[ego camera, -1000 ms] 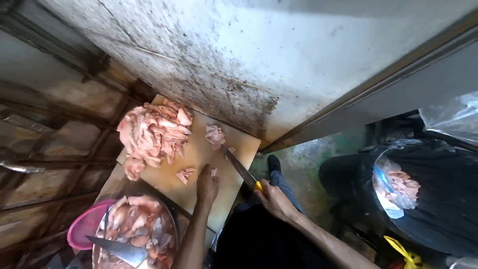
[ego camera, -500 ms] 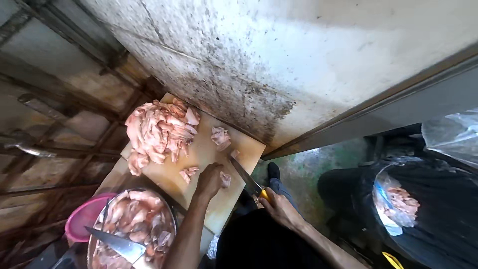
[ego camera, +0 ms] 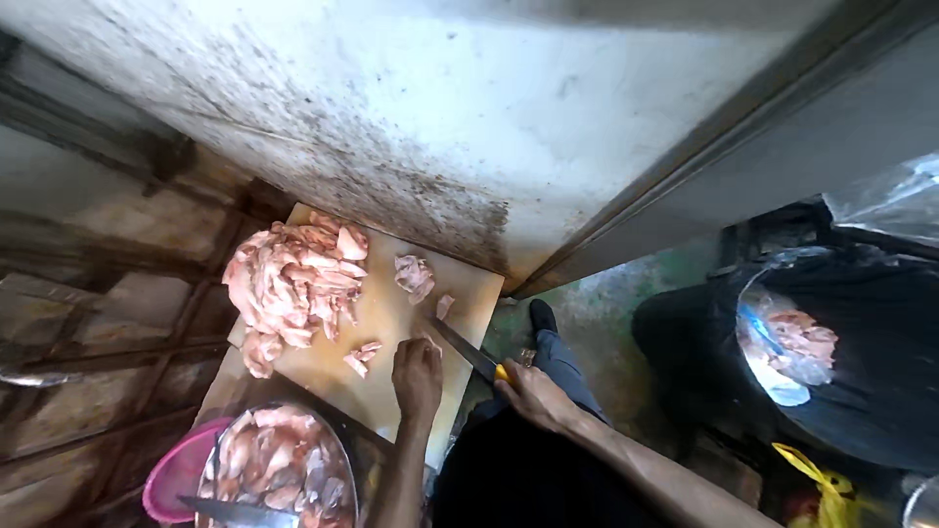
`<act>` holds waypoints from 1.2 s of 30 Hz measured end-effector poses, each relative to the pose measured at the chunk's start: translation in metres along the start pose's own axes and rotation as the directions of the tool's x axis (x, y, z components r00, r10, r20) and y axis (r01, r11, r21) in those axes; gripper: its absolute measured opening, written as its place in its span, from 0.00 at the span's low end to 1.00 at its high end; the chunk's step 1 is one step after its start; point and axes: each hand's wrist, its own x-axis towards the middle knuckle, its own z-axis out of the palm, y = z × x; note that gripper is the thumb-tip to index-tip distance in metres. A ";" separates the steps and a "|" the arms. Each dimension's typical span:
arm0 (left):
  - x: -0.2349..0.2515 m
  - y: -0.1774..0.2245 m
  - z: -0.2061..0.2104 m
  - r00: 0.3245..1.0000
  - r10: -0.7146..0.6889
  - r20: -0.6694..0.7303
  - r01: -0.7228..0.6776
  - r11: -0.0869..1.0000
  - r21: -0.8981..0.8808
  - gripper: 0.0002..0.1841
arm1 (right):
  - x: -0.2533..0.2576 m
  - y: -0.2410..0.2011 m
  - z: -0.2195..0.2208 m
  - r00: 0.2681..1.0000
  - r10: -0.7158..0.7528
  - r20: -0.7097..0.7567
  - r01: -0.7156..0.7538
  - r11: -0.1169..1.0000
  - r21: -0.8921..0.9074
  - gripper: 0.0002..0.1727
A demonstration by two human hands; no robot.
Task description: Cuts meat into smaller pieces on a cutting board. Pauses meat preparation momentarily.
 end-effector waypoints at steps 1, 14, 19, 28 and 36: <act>0.000 -0.002 -0.004 1.000 0.001 0.009 0.000 1.000 -0.027 0.12 | 0.002 -0.001 0.000 1.000 -0.006 0.002 0.006 1.000 0.014 0.26; 0.005 -0.012 -0.008 0.992 0.128 0.020 -0.128 0.991 -0.041 0.09 | 0.011 -0.029 -0.003 0.995 -0.017 0.099 0.002 0.989 0.149 0.25; 0.005 -0.013 -0.007 0.989 0.149 0.005 -0.149 0.989 -0.023 0.09 | 0.015 -0.034 -0.004 0.990 0.010 0.140 -0.029 0.990 0.135 0.25; 0.005 -0.006 -0.010 0.991 0.126 0.049 -0.127 0.991 0.030 0.09 | 0.009 -0.037 -0.002 0.985 0.012 0.170 -0.034 0.992 0.122 0.25; 0.003 -0.008 -0.008 0.991 0.133 0.016 -0.134 0.990 0.050 0.10 | 0.031 -0.053 0.006 0.989 0.016 0.148 -0.034 0.992 0.125 0.27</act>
